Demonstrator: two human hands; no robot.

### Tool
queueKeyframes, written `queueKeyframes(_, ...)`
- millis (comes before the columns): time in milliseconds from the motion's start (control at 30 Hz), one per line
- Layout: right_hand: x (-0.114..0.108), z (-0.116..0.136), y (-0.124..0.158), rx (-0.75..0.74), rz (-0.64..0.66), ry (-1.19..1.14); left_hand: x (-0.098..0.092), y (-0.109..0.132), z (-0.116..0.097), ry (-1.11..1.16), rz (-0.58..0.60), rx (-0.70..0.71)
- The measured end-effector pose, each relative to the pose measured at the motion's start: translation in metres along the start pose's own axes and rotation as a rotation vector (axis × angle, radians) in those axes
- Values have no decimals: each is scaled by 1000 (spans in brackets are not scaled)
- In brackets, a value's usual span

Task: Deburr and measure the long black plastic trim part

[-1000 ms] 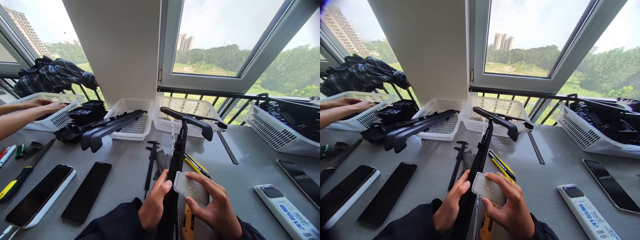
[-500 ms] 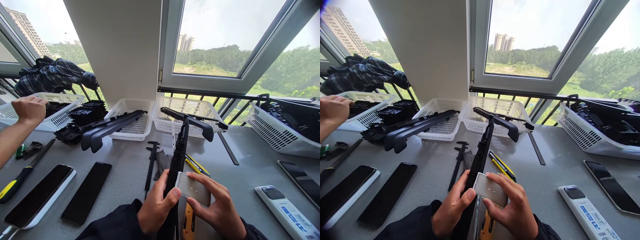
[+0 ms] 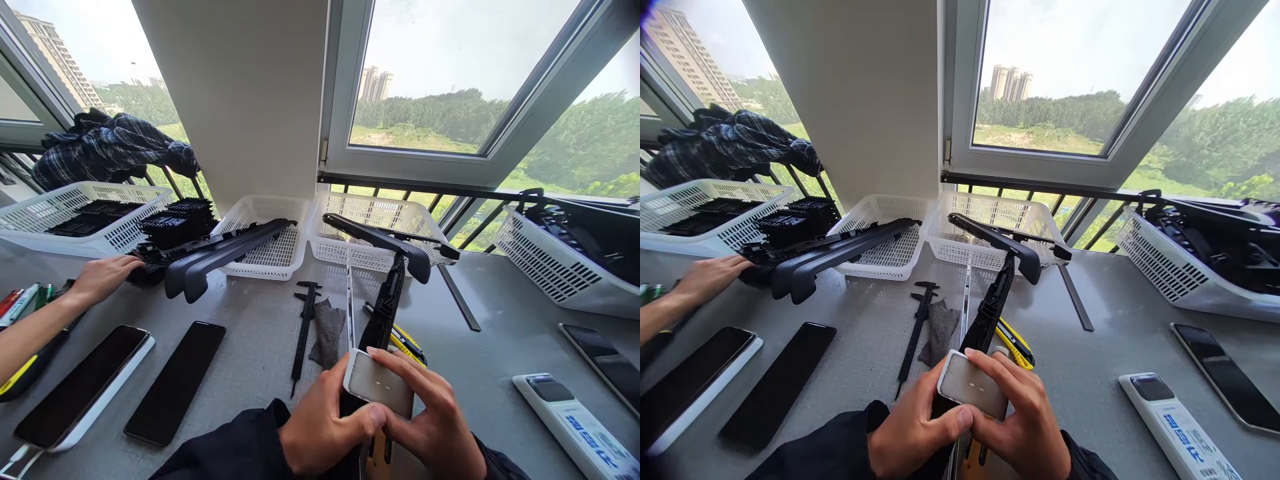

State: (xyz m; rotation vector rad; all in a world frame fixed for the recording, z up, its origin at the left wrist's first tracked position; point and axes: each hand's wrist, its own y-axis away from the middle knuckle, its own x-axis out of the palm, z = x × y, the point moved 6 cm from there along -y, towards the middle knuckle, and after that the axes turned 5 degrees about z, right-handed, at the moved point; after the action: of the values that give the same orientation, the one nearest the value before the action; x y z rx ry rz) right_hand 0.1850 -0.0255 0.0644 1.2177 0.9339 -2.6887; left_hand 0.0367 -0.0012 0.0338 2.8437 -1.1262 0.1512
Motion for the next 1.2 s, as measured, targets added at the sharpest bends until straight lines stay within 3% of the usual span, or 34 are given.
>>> queueKeyframes(133,-2,-4,4,9,-30,51,-6,0,-9,-7,-39,22)
queueKeyframes(300,0,-5,8,14,-26,92,-2,-3,-9,-53,103,-28)
queueKeyframes(500,4,1,5,-14,27,114,9,-6,-5,-170,196,12)
queueKeyframes(767,-2,-3,1,18,12,89,-7,0,-7,-48,-42,46)
queueKeyframes(1200,0,0,2,-18,47,37,-13,5,1,128,-46,52)
